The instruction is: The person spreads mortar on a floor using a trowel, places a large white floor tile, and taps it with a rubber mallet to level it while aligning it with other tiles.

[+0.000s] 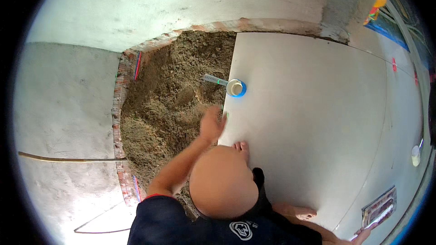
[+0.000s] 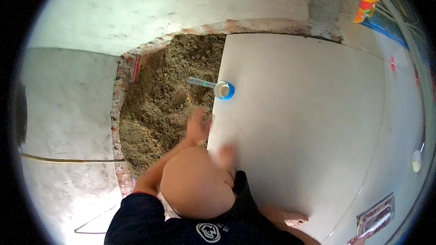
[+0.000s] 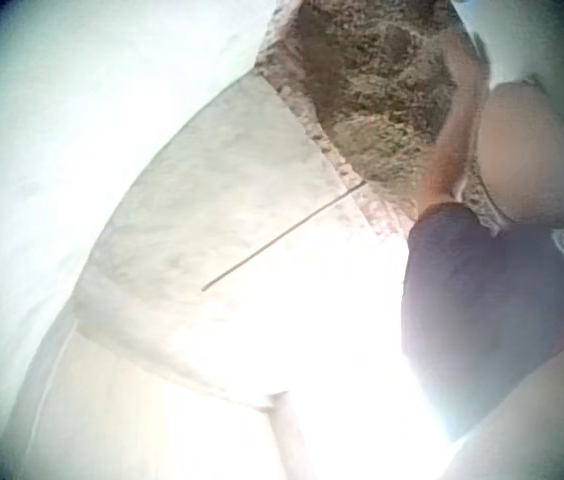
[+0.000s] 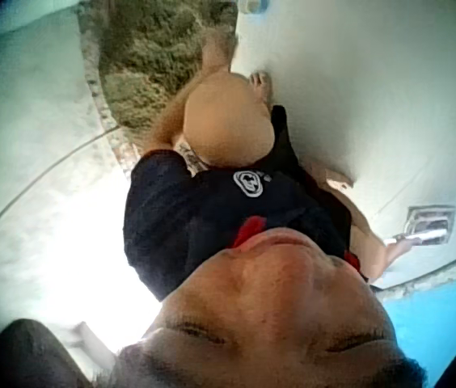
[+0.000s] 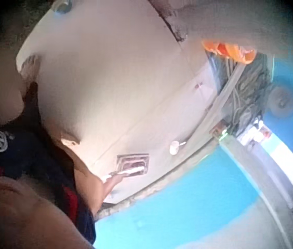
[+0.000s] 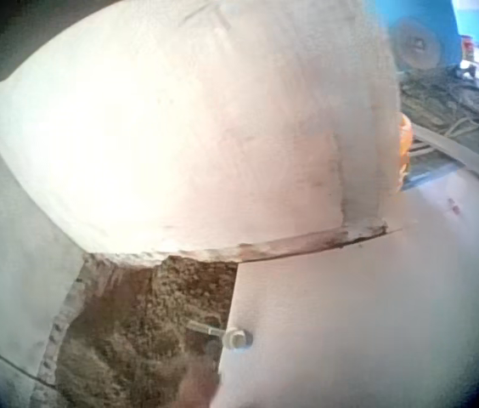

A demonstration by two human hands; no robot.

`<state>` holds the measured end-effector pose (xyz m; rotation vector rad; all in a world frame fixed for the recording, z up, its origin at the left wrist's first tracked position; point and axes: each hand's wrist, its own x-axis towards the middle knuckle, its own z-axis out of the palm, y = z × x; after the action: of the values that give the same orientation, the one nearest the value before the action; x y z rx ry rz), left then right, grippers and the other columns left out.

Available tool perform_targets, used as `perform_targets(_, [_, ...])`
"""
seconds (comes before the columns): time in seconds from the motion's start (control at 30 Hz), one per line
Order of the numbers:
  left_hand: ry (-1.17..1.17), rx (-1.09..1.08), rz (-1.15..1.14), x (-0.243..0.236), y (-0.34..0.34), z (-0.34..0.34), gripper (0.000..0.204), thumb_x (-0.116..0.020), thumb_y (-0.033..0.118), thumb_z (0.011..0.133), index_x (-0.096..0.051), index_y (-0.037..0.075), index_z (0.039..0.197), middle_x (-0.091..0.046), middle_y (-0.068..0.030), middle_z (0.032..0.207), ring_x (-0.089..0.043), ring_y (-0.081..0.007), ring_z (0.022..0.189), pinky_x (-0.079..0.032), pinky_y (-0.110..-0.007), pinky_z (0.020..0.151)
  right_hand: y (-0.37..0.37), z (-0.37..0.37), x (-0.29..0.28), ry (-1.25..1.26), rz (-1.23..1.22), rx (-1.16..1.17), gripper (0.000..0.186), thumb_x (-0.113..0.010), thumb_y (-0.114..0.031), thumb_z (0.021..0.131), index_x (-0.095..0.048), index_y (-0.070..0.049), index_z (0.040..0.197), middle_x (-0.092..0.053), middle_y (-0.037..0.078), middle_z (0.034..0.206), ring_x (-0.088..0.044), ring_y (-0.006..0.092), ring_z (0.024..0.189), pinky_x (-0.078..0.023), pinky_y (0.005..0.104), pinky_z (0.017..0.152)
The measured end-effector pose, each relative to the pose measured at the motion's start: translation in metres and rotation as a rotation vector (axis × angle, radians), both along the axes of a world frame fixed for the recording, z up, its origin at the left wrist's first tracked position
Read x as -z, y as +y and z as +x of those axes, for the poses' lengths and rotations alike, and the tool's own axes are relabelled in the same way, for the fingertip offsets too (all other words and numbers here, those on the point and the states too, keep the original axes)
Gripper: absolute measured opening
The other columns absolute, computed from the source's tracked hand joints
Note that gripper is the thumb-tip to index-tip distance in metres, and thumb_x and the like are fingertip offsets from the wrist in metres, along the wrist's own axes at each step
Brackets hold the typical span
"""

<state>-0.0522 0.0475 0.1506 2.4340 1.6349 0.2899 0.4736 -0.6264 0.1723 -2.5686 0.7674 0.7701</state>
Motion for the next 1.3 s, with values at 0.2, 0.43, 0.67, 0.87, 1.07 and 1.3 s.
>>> perform_targets(0.2, [0.001, 0.395, -0.169, 0.087, -0.014, -0.019, 0.063, -0.062, 0.025, 0.091, -0.039, -0.003, 0.142, -0.031, -0.0222, 0.153, -0.028, -0.0404, 0.143, -0.024, -0.047, 0.118, 0.242, -0.04, -0.153, -0.059, -0.07, -0.304, 0.079, -0.034, -0.073, 0.094, -0.063, 0.0, 0.087, -0.056, 0.009, 0.072, -0.048, 0.0198, 0.059, -0.046, 0.0398, 0.061])
perform_targets(0.43, [-0.236, 0.299, -0.188, 0.103, -0.004, -0.012, 0.059, -0.064, 0.019, 0.088, -0.042, -0.001, 0.139, -0.034, -0.0221, 0.15, -0.029, -0.0411, 0.142, -0.027, -0.048, 0.116, 0.4, -0.04, -0.07, -0.209, 0.753, -0.794, 0.047, -0.053, -0.058, 0.095, -0.053, -0.012, 0.106, -0.046, -0.006, 0.081, -0.039, 0.0032, 0.063, -0.031, 0.0185, 0.054])
perform_targets(0.67, [-0.696, -0.208, -0.101, 0.085, 0.01, 0.002, 0.086, -0.079, 0.02, 0.079, -0.03, 0.0, 0.146, -0.035, -0.0234, 0.147, -0.033, -0.0417, 0.138, -0.031, -0.046, 0.114, 0.53, -0.073, 0.074, -0.055, 0.401, -1.55, 0.061, -0.037, -0.05, 0.103, -0.054, 0.006, 0.09, -0.045, 0.009, 0.063, -0.049, 0.023, 0.06, -0.044, 0.0412, 0.06])
perform_targets(0.87, [-0.865, -0.363, -0.273, 0.081, 0.055, 0.032, 0.108, -0.084, 0.015, 0.071, -0.014, 0.001, 0.152, -0.025, -0.0239, 0.153, -0.027, -0.0431, 0.141, -0.024, -0.045, 0.118, 0.528, -0.002, 0.061, 0.432, -0.153, -1.235, 0.072, -0.041, -0.065, 0.096, -0.059, 0.004, 0.108, -0.062, 0.016, 0.08, -0.061, 0.0293, 0.069, -0.049, 0.0436, 0.069])
perform_targets(1.07, [-0.871, -0.291, -0.215, 0.096, 0.067, 0.07, 0.089, -0.078, 0.004, 0.07, -0.03, 0.002, 0.144, -0.039, -0.0217, 0.14, -0.037, -0.041, 0.133, -0.035, -0.046, 0.111, 0.544, 0.142, 0.045, 0.746, -0.965, -2.527, 0.056, -0.038, -0.05, 0.101, -0.056, -0.001, 0.123, -0.066, 0.024, 0.108, -0.064, 0.0379, 0.095, -0.05, 0.0497, 0.084])
perform_targets(1.3, [-0.815, -0.233, -0.417, 0.057, -0.01, 0.002, 0.093, -0.084, 0.011, 0.059, -0.037, 0.005, 0.14, -0.044, -0.0222, 0.137, -0.042, -0.0416, 0.13, -0.037, -0.044, 0.109, 0.804, -0.194, -0.001, 0.18, 0.404, -2.277, 0.028, -0.055, -0.022, 0.098, -0.058, 0.005, 0.093, -0.063, 0.023, 0.091, -0.061, 0.0353, 0.083, -0.047, 0.0429, 0.077])
